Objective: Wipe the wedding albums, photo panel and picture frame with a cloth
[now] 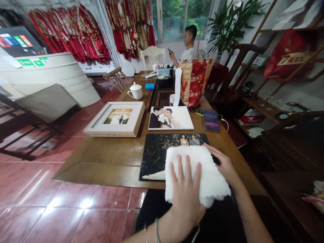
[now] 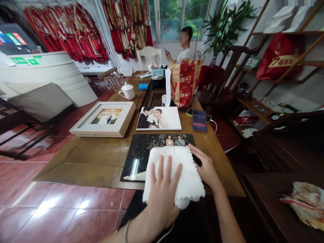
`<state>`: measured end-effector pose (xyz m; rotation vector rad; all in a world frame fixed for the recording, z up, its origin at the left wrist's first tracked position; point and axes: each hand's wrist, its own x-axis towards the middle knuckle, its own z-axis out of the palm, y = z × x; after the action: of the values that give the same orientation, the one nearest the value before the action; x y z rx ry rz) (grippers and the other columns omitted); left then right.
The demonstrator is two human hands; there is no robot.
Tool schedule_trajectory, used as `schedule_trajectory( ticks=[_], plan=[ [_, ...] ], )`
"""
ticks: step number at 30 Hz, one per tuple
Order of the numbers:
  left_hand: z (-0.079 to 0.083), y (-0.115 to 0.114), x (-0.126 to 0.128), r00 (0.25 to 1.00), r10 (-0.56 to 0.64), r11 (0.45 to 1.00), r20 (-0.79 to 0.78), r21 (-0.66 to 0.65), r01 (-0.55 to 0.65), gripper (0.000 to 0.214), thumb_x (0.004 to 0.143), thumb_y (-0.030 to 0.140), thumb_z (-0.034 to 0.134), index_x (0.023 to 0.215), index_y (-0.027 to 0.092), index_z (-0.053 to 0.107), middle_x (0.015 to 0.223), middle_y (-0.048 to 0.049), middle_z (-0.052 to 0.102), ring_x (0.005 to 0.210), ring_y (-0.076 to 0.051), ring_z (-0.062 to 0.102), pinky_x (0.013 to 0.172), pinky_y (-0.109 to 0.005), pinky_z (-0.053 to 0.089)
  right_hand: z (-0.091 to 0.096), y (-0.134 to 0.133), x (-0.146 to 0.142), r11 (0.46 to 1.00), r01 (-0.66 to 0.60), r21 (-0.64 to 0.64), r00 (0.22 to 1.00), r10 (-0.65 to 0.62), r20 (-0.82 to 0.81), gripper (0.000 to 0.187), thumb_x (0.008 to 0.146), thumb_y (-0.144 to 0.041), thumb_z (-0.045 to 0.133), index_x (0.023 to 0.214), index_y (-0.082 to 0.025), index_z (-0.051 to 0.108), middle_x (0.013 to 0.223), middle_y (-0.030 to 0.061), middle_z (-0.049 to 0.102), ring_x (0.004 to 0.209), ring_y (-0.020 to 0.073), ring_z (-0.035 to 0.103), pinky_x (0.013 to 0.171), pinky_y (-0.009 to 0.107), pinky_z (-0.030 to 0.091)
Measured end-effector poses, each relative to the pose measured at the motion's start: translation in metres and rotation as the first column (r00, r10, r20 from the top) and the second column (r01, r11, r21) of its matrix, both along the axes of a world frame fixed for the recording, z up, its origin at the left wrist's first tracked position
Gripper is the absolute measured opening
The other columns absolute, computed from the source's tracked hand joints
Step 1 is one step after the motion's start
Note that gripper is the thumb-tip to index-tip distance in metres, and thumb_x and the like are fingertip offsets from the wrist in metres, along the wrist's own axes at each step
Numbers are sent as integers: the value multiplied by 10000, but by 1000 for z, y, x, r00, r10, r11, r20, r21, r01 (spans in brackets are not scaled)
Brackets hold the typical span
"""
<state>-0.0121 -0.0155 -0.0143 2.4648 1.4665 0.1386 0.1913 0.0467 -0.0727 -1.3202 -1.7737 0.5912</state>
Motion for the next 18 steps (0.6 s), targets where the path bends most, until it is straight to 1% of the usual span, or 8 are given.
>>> schedule_trajectory(
  ticks=[2,5,8,10,12,14,16,18],
  plan=[
    [0,16,13,997,76,996,-16,56,-75,939,708,498,661,1481,208,213,1555,-171,64,1379,-454,-75,1063,-705,19,-2,0,1,1000,-10,8,1000,10,-25,388,805,-263,567,1183,-227,648,1326,96,579,1224,278,541,1010,427,455],
    [-4,35,28,983,173,976,-54,141,-164,997,668,524,703,1475,177,231,1546,-194,104,1375,-476,-57,1056,-708,-12,-4,0,2,1000,-7,24,999,8,-38,417,786,-241,559,1194,-238,643,1318,81,589,1216,277,548,1012,415,455],
    [-6,31,34,976,197,971,-98,160,-180,1020,646,538,719,1466,151,251,1537,-216,123,1363,-505,-42,1035,-735,-10,-3,1,1,999,1,40,998,2,-59,386,801,-279,558,1170,-234,659,1305,84,599,1198,278,565,1000,416,468],
    [-6,14,30,983,139,982,-117,145,-122,990,680,535,689,1463,119,248,1529,-239,126,1364,-502,-36,1033,-742,11,-1,1,0,1000,7,31,998,-5,-60,348,839,-314,532,1148,-238,672,1298,85,604,1196,271,567,996,417,473],
    [-6,-5,20,993,21,994,-119,110,-8,995,693,530,671,1465,89,224,1523,-262,108,1372,-481,-54,1041,-734,31,3,0,-2,1000,19,6,999,-18,-45,337,875,-317,492,1159,-256,663,1298,71,605,1214,252,553,1018,422,453],
    [-6,-19,5,990,-100,991,-100,79,108,1038,663,523,686,1472,96,193,1526,-264,67,1376,-454,-93,1048,-722,27,7,-1,-5,1000,25,-7,999,-25,-28,337,883,-307,488,1176,-267,650,1306,62,600,1234,243,536,1043,433,427],
    [-3,-17,-12,979,-186,980,-81,59,191,1030,649,477,692,1477,146,178,1540,-230,24,1384,-415,-115,1066,-689,20,9,-1,-7,1000,28,0,1000,-28,-10,333,899,-299,466,1178,-269,647,1303,60,602,1240,237,529,1054,444,413],
    [2,3,-29,967,-238,970,-91,33,242,961,666,375,679,1474,199,190,1553,-182,13,1401,-358,-105,1100,-622,35,8,-2,-8,999,36,12,999,-36,9,333,913,-293,447,1181,-267,642,1301,60,603,1238,234,532,1056,452,411]
  ],
)
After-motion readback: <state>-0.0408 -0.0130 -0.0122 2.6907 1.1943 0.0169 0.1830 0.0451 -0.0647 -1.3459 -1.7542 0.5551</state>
